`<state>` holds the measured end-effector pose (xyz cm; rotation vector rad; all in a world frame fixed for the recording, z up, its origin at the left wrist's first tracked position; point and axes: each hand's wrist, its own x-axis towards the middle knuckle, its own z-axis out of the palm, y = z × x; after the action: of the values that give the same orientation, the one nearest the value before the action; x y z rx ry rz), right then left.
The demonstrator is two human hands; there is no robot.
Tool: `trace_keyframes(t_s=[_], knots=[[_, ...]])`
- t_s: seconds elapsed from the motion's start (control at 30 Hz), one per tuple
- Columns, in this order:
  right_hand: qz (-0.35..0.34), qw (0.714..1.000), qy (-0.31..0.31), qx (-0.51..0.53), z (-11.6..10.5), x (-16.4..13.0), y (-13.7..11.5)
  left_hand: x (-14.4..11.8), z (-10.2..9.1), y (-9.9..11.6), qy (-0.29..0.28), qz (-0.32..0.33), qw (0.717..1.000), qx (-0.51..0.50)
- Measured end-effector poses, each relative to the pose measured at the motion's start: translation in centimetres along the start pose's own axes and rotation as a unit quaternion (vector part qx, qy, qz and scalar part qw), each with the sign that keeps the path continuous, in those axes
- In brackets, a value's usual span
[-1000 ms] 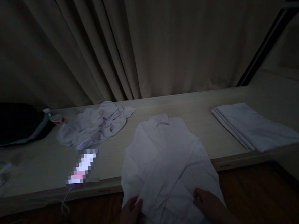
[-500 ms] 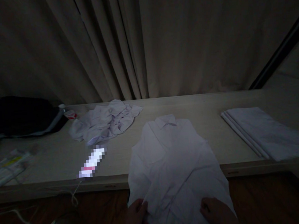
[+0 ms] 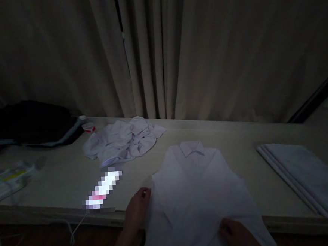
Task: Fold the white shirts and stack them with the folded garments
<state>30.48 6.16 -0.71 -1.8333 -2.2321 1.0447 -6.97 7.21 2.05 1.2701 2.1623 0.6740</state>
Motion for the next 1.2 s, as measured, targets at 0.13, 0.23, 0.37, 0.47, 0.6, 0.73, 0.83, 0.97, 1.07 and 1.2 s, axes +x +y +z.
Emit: trace_keyframes(t_s=[0.13,0.23,0.37,0.47,0.6,0.73,0.83,0.97,1.07,1.2], knots=[[-0.077,0.995,0.042,0.051,-3.4,7.2,-4.4,4.1,1.0,0.2,0.041,0.034,0.998,0.015],[-0.127,0.986,0.077,0.075,-5.4,13.9,-8.5,5.8,1.9,-0.1,0.071,0.081,0.989,0.097],[-0.132,0.982,0.106,0.086,-5.5,23.3,-13.2,7.2,2.6,-0.9,0.1,0.116,0.966,0.209],[-0.124,0.982,0.11,0.096,-4.4,29.2,-15.6,8.3,3.1,-1.8,0.093,0.137,0.966,0.2],[-0.123,0.981,0.107,0.104,-2.9,34.4,-17.2,10.0,3.6,-3.0,0.073,0.138,0.97,0.186],[-0.139,0.981,0.091,0.1,-2.4,37.2,-17.4,11.3,3.7,-3.6,0.056,0.136,0.974,0.173],[-0.166,0.981,0.047,0.086,-2.8,38.9,-17.4,11.6,3.5,-3.7,0.032,0.124,0.981,0.148],[-0.225,0.972,-0.026,0.064,-3.4,40.8,-17.6,11.4,3.1,-3.4,0.025,0.11,0.984,0.135],[-0.263,0.963,-0.048,0.043,-3.6,41.6,-17.6,11.0,3.0,-3.4,0.031,0.106,0.984,0.143],[-0.302,0.953,-0.037,0.009,-3.3,41.8,-17.6,10.8,3.4,-4.0,0.049,0.115,0.979,0.161]])
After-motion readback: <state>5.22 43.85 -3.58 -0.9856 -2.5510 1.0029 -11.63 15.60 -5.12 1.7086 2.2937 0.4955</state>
